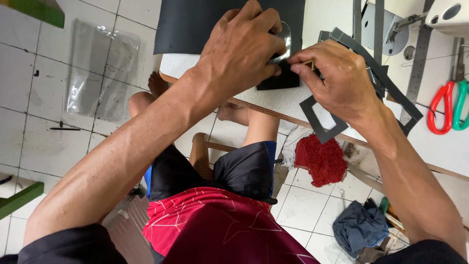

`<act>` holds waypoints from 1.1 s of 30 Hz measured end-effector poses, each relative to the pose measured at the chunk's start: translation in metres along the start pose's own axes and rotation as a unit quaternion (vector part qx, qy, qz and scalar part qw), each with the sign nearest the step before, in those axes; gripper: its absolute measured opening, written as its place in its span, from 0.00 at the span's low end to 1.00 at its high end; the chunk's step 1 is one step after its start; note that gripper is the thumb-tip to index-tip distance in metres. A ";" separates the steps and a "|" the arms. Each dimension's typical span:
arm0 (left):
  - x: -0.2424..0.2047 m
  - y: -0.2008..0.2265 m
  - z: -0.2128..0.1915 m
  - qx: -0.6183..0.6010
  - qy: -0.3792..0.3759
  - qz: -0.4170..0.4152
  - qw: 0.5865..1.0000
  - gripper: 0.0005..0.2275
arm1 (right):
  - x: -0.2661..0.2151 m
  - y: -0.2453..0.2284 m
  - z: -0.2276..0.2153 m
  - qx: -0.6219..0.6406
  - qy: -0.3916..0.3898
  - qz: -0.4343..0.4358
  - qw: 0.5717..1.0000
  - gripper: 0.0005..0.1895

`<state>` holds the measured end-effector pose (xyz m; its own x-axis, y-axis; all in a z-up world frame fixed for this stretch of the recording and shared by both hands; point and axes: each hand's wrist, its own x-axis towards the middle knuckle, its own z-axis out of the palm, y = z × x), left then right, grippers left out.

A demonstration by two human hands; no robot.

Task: The person cuts a rectangular piece from a large sheet of black fabric using scissors. They then use a clear plastic template and a pencil to trace an oval shape onto the fabric. Finally, they cut out the traced oval shape with the scissors.

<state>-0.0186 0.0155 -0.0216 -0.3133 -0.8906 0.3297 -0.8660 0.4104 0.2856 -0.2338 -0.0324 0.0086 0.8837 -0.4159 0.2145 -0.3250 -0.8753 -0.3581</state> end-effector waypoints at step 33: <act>-0.002 -0.013 0.001 -0.050 0.082 0.057 0.994 0.06 | -0.003 -0.010 0.006 0.060 0.016 -0.025 0.998 0.08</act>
<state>-0.0066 0.0118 -0.0271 -0.3319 -0.7966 0.5052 -0.7829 0.5314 0.3237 -0.2310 -0.0214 0.0063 0.8859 -0.3819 0.2635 -0.2362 -0.8600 -0.4523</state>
